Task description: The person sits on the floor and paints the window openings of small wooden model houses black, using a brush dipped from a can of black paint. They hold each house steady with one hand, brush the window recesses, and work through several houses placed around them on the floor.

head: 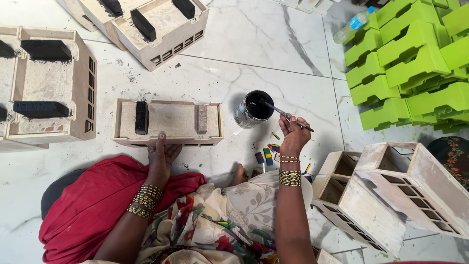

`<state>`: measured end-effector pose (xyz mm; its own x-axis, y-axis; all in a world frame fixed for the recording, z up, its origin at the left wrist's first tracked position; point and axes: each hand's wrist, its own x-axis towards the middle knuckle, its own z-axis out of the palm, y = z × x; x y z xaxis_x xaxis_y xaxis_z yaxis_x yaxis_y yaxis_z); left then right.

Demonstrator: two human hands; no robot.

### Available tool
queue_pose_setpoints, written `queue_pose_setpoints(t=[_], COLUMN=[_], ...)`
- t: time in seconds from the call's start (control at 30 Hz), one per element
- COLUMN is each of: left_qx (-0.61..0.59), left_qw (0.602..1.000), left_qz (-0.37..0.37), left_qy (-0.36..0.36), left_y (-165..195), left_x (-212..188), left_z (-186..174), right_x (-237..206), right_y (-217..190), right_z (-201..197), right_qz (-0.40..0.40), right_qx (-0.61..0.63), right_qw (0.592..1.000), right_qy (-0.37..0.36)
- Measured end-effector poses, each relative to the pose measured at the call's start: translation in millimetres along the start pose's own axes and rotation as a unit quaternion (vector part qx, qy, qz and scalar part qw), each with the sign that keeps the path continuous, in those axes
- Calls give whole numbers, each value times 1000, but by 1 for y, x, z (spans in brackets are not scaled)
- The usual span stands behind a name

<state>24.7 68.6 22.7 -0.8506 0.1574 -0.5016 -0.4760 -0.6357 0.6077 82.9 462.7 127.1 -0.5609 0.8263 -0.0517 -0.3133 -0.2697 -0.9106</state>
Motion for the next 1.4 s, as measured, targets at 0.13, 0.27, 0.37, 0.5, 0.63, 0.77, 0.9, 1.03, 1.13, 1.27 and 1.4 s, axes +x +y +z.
queue_pose_setpoints(t=[0.13,0.27,0.37,0.5,0.63,0.77,0.9,1.03,1.13,1.27,1.4], left_qx=[-6,-7,-9,-21,-28,-20,-21,-22,-24,-30,-31], left_qw=[1000,1000,1000,1000,999,1000,1000,1000,1000,1000,1000], left_qz=[-1,0,11,13,14,0,4,7,18,4,0], left_qy=[3,10,0,3,-5,10,5,10,-6,2,4], left_y=[-2,-4,-5,-9,-11,-9,-5,-2,-2,-3,-3], left_x=[2,2,4,6,9,9,4,1,-2,-1,2], left_z=[-2,-3,-2,-5,-8,-7,-3,0,0,0,-2], right_x=[-6,-29,-62,-116,-147,-156,-166,-190,-192,-175,-176], right_y=[-2,-17,-29,-30,-27,-22,-25,-41,-43,-28,-22], right_z=[4,19,41,80,120,149,156,137,136,162,168], right_qz=[-27,16,-21,-61,-177,-260,-247,-256,-284,-312,-289], right_qx=[-23,14,-4,-66,-178,-319,-385,-416,-398,-380,-409], right_qw=[999,999,994,971,917,852,820,802,809,803,790], right_qy=[-12,-36,-110,-222,-310,-325,-343,-345,-327,-337,-354])
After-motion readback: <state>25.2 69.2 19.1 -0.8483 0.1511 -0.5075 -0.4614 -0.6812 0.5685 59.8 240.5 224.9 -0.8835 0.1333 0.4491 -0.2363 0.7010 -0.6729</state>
